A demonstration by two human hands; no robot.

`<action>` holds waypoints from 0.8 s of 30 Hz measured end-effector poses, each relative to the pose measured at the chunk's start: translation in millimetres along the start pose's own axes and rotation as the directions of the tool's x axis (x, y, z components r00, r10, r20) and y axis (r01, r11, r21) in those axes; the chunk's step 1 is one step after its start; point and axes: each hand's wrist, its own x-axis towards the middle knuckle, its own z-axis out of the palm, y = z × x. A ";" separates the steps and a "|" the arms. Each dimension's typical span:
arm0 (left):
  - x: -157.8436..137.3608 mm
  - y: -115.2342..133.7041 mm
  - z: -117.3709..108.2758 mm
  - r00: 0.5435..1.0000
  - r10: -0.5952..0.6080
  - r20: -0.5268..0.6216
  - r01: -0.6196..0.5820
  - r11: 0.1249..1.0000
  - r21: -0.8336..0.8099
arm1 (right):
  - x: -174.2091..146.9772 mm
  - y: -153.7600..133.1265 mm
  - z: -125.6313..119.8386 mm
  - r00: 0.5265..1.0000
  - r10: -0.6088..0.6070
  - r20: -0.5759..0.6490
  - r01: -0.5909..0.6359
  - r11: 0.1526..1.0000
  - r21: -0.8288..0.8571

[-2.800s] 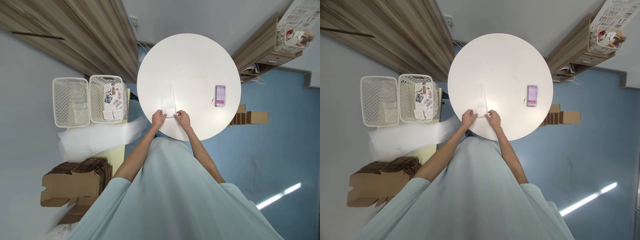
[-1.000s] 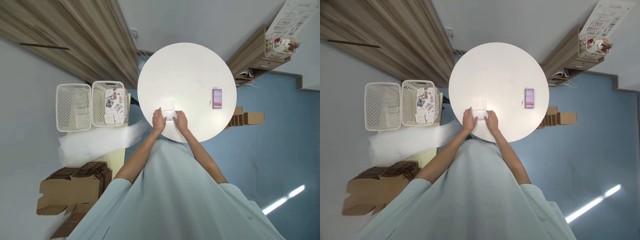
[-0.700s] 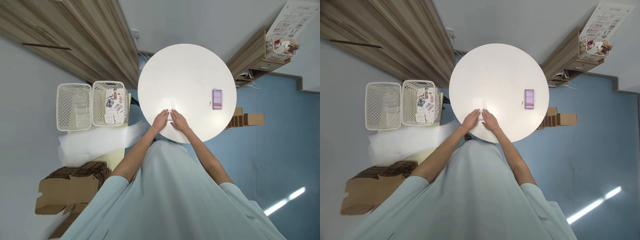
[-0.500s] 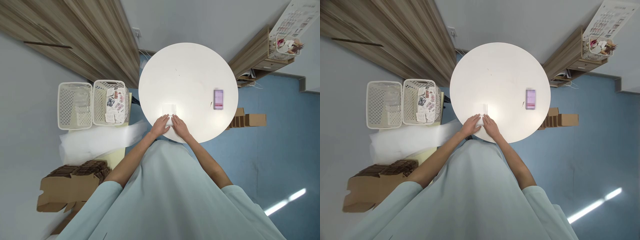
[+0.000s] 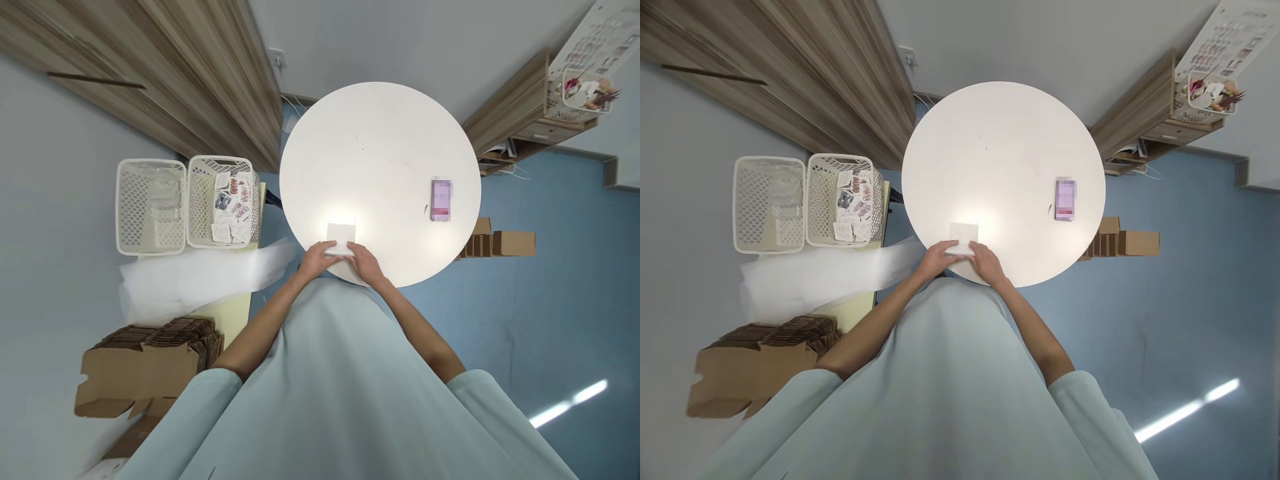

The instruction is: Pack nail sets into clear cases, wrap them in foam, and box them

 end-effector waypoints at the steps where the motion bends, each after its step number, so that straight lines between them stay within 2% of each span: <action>1: 2.2 0.0 -1.4 0.999 -0.029 -0.019 0.028 0.999 -0.022 | 3.8 0.1 -1.0 0.999 0.032 -0.016 -0.032 0.999 0.023; 5: 14.9 -0.3 -2.4 0.987 -0.122 -0.104 0.114 0.990 -0.080 | 20.1 0.3 -1.5 0.979 0.188 -0.075 -0.182 0.980 0.083; 9: 32.6 3.4 -0.1 0.963 -0.218 -0.158 0.220 0.975 0.001 | 38.3 0.9 1.1 0.950 0.276 -0.143 -0.260 0.958 0.121; 14: 46.1 10.7 0.2 0.958 -0.220 -0.185 0.239 0.966 0.092 | 56.3 1.0 -0.2 0.916 0.363 -0.169 -0.342 0.929 0.139; 17: 47.5 13.2 0.1 0.957 -0.227 -0.179 0.248 0.962 0.110 | 63.9 0.9 -6.4 0.949 0.251 -0.192 -0.251 0.968 0.029; 20: 44.8 14.1 2.4 0.958 -0.234 -0.164 0.251 0.963 0.095 | 69.3 0.5 -13.7 0.988 0.099 -0.119 -0.113 0.987 -0.115; 22: 41.3 13.9 5.0 0.946 -0.229 -0.228 0.247 0.967 0.054 | 70.1 -0.8 -17.4 0.995 0.083 -0.060 -0.091 0.984 -0.153; 24: 37.5 13.3 7.0 0.911 -0.241 -0.336 0.252 0.968 -0.011 | 67.8 -3.7 -19.4 0.994 0.101 -0.041 -0.106 0.981 -0.162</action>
